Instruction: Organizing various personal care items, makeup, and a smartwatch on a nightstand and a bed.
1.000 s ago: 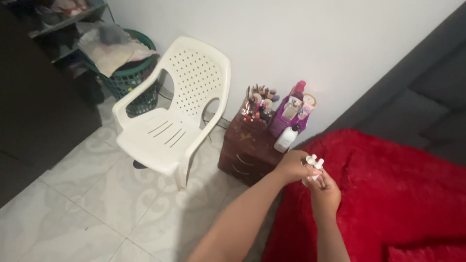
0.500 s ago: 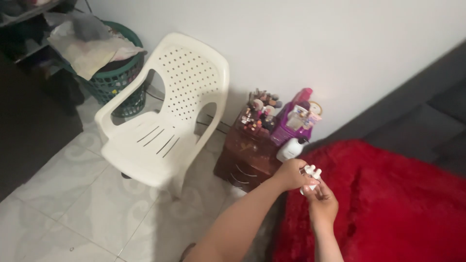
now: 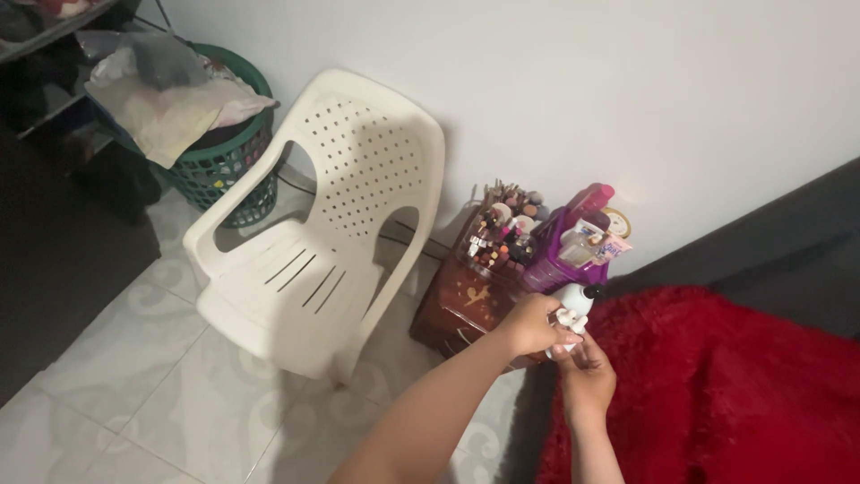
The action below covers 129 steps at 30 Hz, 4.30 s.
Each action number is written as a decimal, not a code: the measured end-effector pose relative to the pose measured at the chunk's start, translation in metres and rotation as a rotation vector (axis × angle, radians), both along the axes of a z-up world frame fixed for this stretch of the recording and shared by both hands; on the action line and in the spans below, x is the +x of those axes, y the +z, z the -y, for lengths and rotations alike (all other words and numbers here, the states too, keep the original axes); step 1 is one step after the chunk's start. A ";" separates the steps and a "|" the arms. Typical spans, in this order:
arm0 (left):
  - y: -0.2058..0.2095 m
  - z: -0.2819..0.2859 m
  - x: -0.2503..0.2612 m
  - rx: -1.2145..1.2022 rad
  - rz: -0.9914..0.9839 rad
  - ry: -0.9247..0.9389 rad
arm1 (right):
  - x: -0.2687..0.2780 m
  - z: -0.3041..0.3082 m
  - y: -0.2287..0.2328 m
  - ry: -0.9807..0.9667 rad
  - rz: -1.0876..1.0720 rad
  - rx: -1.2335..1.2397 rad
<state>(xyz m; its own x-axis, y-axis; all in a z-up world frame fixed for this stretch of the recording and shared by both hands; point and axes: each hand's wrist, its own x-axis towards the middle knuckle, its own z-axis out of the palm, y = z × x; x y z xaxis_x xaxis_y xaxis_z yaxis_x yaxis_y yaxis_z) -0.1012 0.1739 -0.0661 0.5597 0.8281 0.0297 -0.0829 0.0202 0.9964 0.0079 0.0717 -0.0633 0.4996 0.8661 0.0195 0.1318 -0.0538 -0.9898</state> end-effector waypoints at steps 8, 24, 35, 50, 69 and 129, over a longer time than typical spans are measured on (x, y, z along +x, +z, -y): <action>-0.007 -0.021 0.006 0.211 -0.110 0.061 | 0.007 -0.020 -0.014 -0.003 -0.045 0.051; 0.010 -0.028 0.085 0.305 -0.043 0.087 | 0.092 -0.028 0.003 0.026 -0.037 0.077; 0.019 -0.006 0.172 0.277 -0.202 0.045 | 0.179 -0.005 0.007 0.012 -0.064 0.013; 0.002 -0.033 0.226 0.155 -0.220 0.134 | 0.221 -0.043 0.008 -0.041 -0.063 -0.071; -0.036 -0.148 0.250 0.242 -0.298 0.197 | 0.264 -0.142 -0.078 -0.084 -0.047 0.068; -0.090 -0.203 0.309 0.990 -0.905 -0.010 | 0.304 -0.218 -0.216 -0.205 0.137 -0.119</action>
